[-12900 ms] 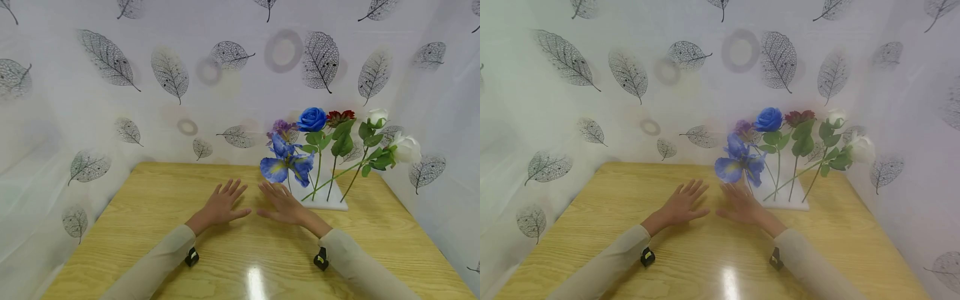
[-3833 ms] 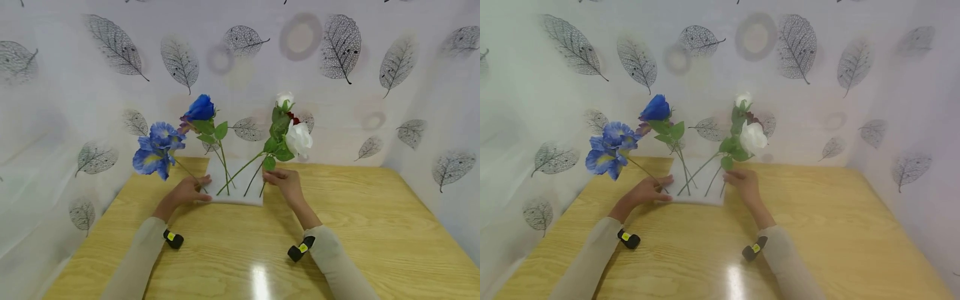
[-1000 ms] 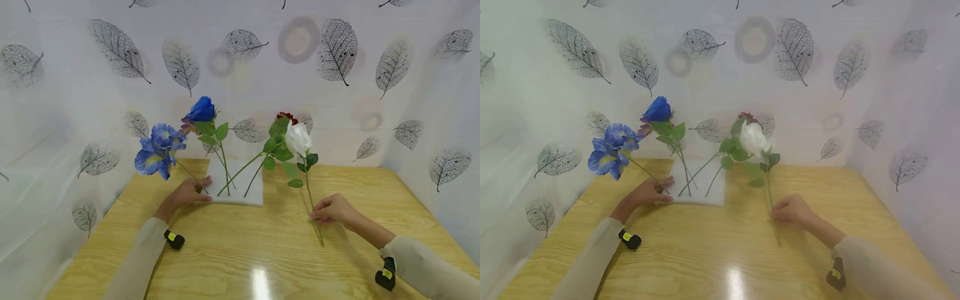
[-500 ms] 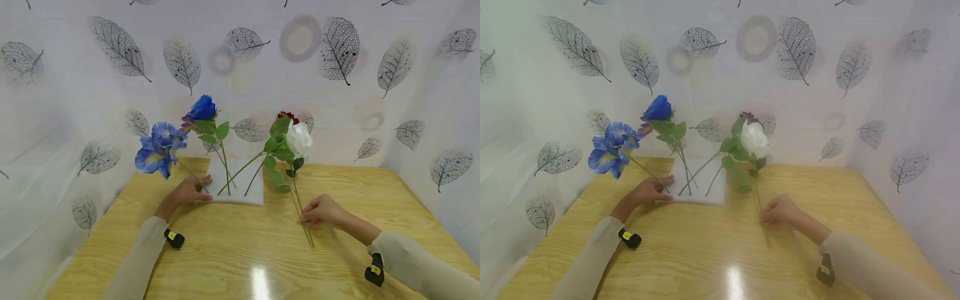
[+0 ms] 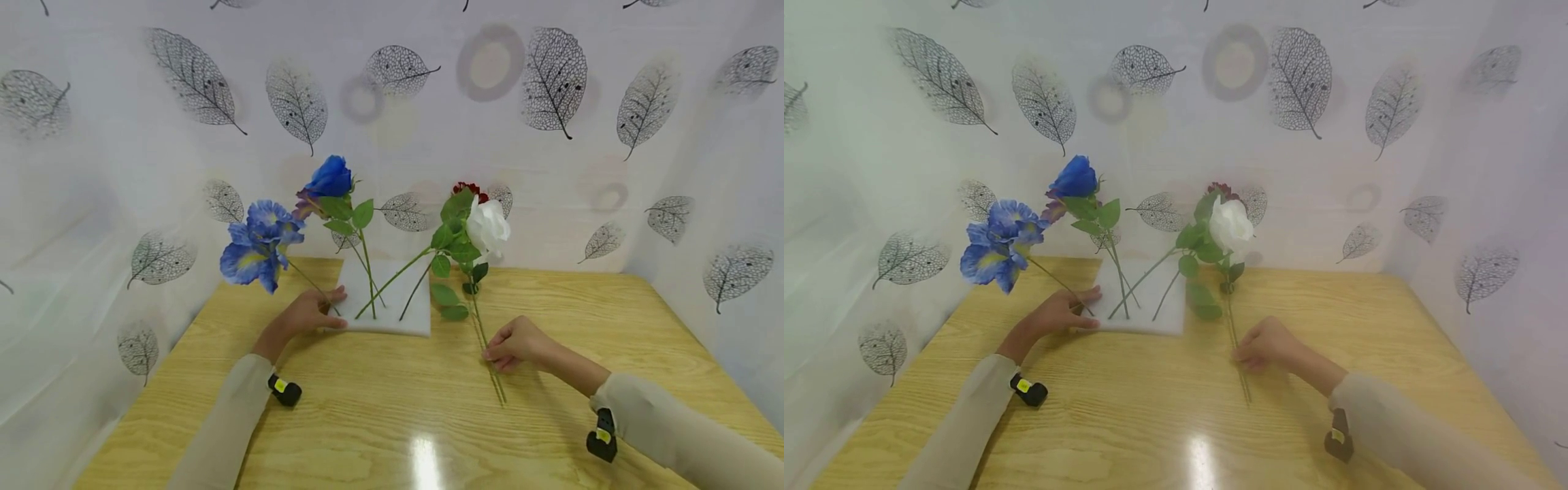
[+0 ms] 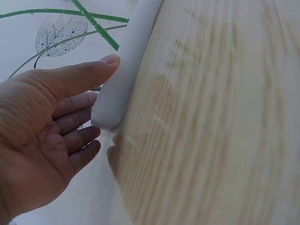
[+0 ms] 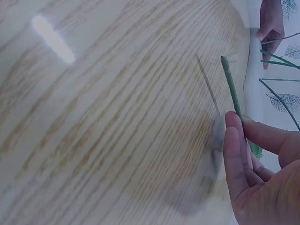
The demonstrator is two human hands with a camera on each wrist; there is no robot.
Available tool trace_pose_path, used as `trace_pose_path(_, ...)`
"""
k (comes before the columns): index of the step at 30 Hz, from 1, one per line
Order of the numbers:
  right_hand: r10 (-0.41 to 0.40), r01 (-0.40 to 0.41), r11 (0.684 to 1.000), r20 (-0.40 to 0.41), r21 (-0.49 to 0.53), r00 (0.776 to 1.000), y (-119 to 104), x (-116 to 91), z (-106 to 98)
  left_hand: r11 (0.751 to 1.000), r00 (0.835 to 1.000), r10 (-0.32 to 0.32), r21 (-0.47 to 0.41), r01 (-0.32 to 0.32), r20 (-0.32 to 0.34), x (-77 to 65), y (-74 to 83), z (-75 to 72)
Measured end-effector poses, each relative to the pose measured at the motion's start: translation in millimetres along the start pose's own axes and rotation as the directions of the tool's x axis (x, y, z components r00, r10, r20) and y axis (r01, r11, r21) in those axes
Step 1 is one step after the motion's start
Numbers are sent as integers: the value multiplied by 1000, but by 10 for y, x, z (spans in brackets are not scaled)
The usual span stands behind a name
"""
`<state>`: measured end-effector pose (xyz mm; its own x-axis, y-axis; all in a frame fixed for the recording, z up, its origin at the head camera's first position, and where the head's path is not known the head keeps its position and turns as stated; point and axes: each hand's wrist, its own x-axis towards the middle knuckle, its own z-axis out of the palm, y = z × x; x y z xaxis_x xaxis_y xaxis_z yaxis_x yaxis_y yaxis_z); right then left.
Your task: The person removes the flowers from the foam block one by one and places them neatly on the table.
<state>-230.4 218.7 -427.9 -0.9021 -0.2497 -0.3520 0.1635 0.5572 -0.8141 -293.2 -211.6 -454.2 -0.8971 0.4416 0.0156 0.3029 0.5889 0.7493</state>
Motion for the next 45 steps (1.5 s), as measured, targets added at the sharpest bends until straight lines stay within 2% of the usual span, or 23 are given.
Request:
trace_pose_path(12, 16, -16, 1000, 10, 3, 1000, 0, 39, -3, 1000, 1000, -16, -22, 17, 11, 4, 4, 6)
trace_pose_path(26, 14, -14, 1000, 28, 3, 1000, -29, 59, 26, 1000, 1000, -9, -2, 9, 0, 13, -18, 8)
trace_pose_path(32, 23, -23, 1000, 59, -7, 998, -14, 78, 31, 1000, 1000, -18, -25, 18, 14, 10, -32, 1)
trace_pose_path(45, 22, -23, 1000, 111, 6, 994, -34, 87, 53, 1000, 1000, -24, -18, 24, 12, 10, -61, 6)
